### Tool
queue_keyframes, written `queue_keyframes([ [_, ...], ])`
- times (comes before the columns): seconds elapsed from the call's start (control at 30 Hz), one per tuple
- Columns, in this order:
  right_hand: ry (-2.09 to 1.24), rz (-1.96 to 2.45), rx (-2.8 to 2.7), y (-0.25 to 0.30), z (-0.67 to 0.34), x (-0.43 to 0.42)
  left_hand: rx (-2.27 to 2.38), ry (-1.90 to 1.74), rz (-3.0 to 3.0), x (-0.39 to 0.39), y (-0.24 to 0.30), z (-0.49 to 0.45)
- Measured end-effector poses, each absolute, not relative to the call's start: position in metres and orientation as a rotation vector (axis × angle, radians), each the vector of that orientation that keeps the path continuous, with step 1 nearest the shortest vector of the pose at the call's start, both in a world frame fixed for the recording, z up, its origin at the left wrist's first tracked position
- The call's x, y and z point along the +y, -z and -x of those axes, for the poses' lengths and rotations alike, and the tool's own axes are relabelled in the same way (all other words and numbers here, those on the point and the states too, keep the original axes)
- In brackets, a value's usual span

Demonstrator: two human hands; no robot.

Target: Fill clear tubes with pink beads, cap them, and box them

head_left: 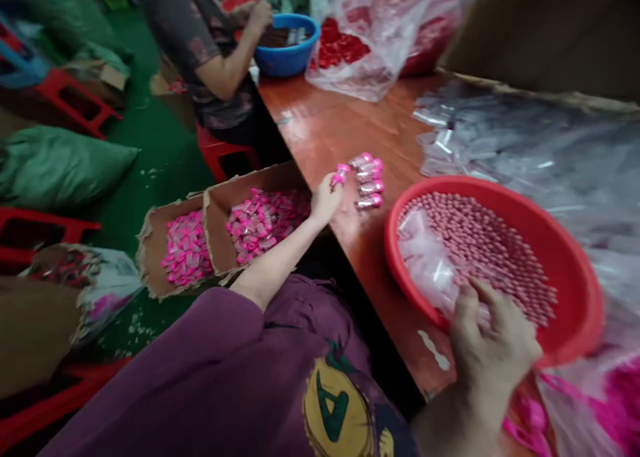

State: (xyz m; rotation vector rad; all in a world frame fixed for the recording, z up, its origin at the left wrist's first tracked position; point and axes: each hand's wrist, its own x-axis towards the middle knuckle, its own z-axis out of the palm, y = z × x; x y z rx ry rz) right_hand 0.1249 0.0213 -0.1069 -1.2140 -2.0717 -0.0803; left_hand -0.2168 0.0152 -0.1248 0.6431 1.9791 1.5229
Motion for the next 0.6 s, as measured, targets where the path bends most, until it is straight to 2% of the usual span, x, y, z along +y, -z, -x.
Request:
queue_keyframes([
  [0.07,0.097,1.244,-2.065,0.118,-0.131,0.022,2.128,-1.399,-0.801,0.029,0.138,0.217],
  [0.2,0.155,1.224,-2.063,0.122,-0.133,0.019,2.429,-0.907,-1.409,0.058,0.145,0.2],
  [0.37,0.152,1.251,-2.036,0.12,-0.137,0.017,2.381,-0.417,-1.766,0.109,0.141,0.174],
  [0.6,0.078,1.3,-1.956,0.122,-0.14,0.018,2.342,-0.183,-1.83,0.164,0.13,0.188],
])
